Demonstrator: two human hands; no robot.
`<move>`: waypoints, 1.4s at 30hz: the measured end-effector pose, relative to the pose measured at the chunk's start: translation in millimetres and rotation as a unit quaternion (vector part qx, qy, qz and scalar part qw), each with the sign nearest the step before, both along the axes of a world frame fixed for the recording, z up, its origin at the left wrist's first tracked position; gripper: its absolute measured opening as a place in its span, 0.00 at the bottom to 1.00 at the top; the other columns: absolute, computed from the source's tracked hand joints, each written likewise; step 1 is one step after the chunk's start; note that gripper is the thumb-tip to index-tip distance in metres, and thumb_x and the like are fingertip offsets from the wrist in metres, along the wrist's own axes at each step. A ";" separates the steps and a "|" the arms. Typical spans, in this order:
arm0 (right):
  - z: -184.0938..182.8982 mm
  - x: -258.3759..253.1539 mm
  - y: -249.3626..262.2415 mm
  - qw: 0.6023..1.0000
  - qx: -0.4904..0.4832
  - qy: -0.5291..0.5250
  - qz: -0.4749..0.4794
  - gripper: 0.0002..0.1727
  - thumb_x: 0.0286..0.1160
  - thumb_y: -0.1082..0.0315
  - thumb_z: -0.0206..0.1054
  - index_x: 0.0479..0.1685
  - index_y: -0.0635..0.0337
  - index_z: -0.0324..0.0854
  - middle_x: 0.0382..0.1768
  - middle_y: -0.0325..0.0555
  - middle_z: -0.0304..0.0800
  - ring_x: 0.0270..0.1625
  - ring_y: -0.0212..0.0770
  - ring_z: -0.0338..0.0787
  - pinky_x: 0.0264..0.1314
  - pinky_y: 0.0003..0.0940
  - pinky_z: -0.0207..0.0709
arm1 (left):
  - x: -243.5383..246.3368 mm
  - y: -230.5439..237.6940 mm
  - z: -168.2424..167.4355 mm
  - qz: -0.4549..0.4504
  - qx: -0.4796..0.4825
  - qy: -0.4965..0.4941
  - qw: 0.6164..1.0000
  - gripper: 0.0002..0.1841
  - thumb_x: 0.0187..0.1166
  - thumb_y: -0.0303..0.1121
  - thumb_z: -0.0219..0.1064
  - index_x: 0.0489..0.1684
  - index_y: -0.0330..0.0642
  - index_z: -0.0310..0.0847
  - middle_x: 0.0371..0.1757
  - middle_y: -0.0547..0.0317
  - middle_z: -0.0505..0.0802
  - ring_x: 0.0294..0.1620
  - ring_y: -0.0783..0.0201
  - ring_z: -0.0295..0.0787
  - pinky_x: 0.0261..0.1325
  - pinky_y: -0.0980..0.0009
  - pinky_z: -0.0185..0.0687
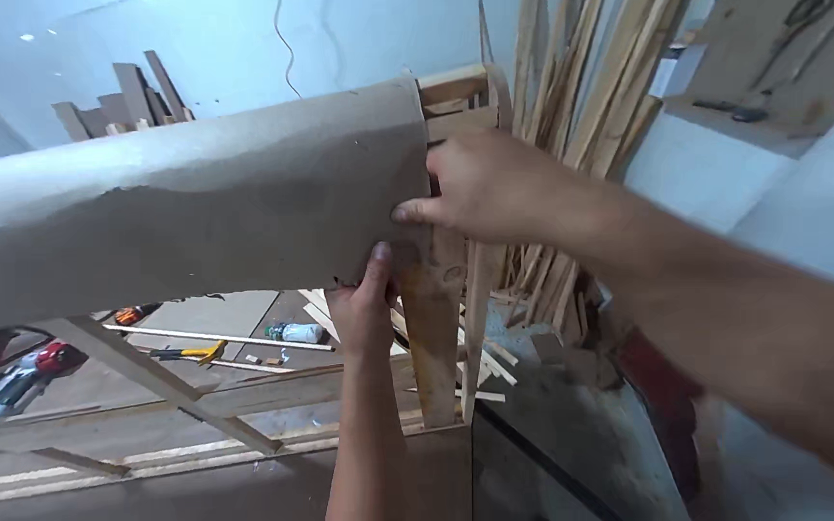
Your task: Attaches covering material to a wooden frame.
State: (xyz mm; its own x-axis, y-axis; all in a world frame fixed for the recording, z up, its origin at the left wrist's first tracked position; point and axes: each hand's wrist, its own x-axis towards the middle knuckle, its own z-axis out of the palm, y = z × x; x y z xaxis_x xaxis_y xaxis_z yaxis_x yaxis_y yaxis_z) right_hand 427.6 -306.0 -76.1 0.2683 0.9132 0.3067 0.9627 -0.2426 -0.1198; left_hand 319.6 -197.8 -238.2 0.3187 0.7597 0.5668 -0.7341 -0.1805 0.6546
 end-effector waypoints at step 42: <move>-28.7 4.3 -12.8 0.985 0.131 0.099 0.053 0.15 0.78 0.48 0.73 0.27 0.45 0.81 0.20 0.27 0.83 0.23 0.26 0.83 0.26 0.34 0.77 | 3.9 -22.4 -3.7 0.008 -0.053 -0.030 0.998 0.02 0.77 0.26 0.71 0.39 0.38 0.85 0.17 0.56 0.85 0.06 0.70 0.73 0.07 0.75 0.74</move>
State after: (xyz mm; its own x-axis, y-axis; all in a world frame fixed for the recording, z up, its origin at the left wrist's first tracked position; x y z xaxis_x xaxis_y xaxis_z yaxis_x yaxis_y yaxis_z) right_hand 431.9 -318.8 -104.8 0.2532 0.8359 0.4869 0.9325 -0.0770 -0.3528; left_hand 323.5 -220.2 -241.9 0.2728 0.8210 0.5015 -0.7703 -0.1258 0.6251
